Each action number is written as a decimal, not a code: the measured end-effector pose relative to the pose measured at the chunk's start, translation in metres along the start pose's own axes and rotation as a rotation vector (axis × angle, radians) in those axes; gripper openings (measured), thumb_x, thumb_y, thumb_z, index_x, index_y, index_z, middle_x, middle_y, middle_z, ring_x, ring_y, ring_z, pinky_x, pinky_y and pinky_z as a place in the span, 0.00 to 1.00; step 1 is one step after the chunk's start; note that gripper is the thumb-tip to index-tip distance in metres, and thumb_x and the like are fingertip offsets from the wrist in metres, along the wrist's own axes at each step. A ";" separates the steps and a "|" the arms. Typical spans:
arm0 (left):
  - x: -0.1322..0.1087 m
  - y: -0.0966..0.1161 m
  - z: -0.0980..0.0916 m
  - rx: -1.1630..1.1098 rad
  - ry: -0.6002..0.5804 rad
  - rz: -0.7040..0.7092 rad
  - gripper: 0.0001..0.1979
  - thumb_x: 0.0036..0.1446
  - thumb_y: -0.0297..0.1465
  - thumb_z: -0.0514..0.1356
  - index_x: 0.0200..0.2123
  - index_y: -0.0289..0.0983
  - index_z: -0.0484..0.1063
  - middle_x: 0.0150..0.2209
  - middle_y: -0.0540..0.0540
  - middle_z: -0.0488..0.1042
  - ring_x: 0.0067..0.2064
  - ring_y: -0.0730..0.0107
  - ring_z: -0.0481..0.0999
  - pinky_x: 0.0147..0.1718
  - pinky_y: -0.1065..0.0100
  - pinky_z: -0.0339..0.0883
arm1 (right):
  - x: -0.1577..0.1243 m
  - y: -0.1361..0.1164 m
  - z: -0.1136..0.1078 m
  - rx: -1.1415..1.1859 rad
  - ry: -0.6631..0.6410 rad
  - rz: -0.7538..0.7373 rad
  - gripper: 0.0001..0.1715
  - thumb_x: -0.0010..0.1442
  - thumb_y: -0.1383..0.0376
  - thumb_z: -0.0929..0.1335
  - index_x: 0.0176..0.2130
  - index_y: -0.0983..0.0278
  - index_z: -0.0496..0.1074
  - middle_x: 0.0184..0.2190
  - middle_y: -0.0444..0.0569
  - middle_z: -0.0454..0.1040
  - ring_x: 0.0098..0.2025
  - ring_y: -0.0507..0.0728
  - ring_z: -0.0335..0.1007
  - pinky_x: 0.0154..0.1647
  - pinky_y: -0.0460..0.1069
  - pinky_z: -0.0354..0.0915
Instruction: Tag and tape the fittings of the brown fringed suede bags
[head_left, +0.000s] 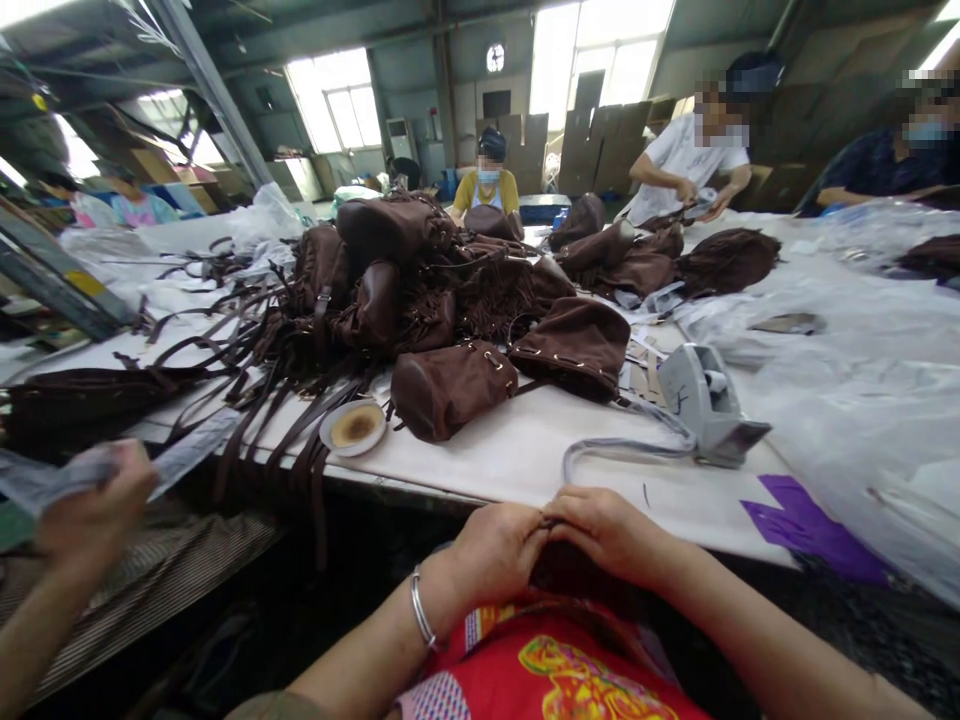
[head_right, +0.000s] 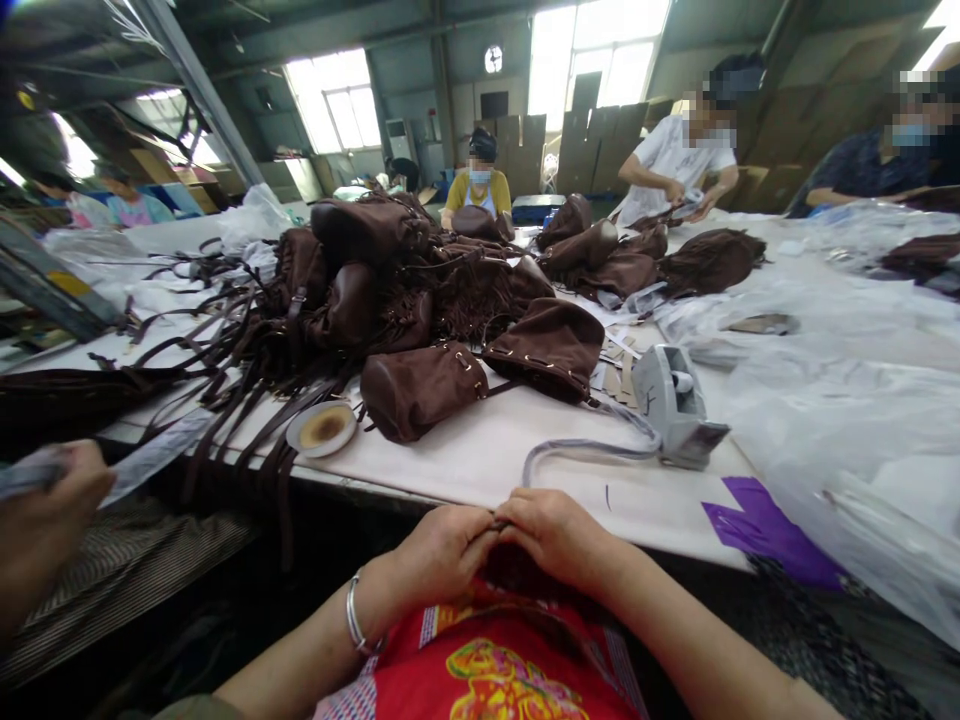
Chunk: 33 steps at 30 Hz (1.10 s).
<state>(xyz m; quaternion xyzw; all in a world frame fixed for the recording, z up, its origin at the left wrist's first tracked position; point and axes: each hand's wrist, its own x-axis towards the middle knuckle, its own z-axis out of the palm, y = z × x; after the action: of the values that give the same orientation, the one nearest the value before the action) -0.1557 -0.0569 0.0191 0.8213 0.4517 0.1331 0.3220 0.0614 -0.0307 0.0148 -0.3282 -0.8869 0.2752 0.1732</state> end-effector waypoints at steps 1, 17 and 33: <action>-0.004 -0.003 -0.004 -0.012 -0.034 -0.007 0.12 0.64 0.34 0.54 0.38 0.37 0.76 0.35 0.46 0.79 0.34 0.68 0.73 0.35 0.71 0.62 | -0.003 0.010 -0.005 -0.005 0.035 0.022 0.10 0.66 0.65 0.64 0.39 0.61 0.75 0.33 0.48 0.76 0.35 0.54 0.73 0.37 0.47 0.68; -0.001 0.002 -0.018 0.270 -0.001 -0.046 0.16 0.67 0.37 0.50 0.37 0.37 0.75 0.34 0.42 0.79 0.34 0.64 0.76 0.33 0.68 0.64 | 0.010 -0.003 0.015 -0.302 0.116 -0.004 0.12 0.66 0.66 0.63 0.42 0.62 0.75 0.36 0.50 0.78 0.38 0.57 0.74 0.39 0.49 0.68; 0.007 -0.008 -0.027 0.555 0.134 0.188 0.08 0.65 0.32 0.55 0.38 0.36 0.73 0.34 0.43 0.78 0.33 0.62 0.78 0.29 0.67 0.70 | 0.003 0.004 0.029 -0.425 0.333 -0.037 0.15 0.69 0.63 0.60 0.39 0.60 0.75 0.29 0.49 0.75 0.32 0.58 0.71 0.36 0.52 0.64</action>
<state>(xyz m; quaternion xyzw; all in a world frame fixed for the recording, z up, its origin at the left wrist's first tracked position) -0.1710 -0.0372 0.0339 0.9056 0.4129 0.0877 0.0412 0.0469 -0.0369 -0.0100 -0.3817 -0.8899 0.0218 0.2488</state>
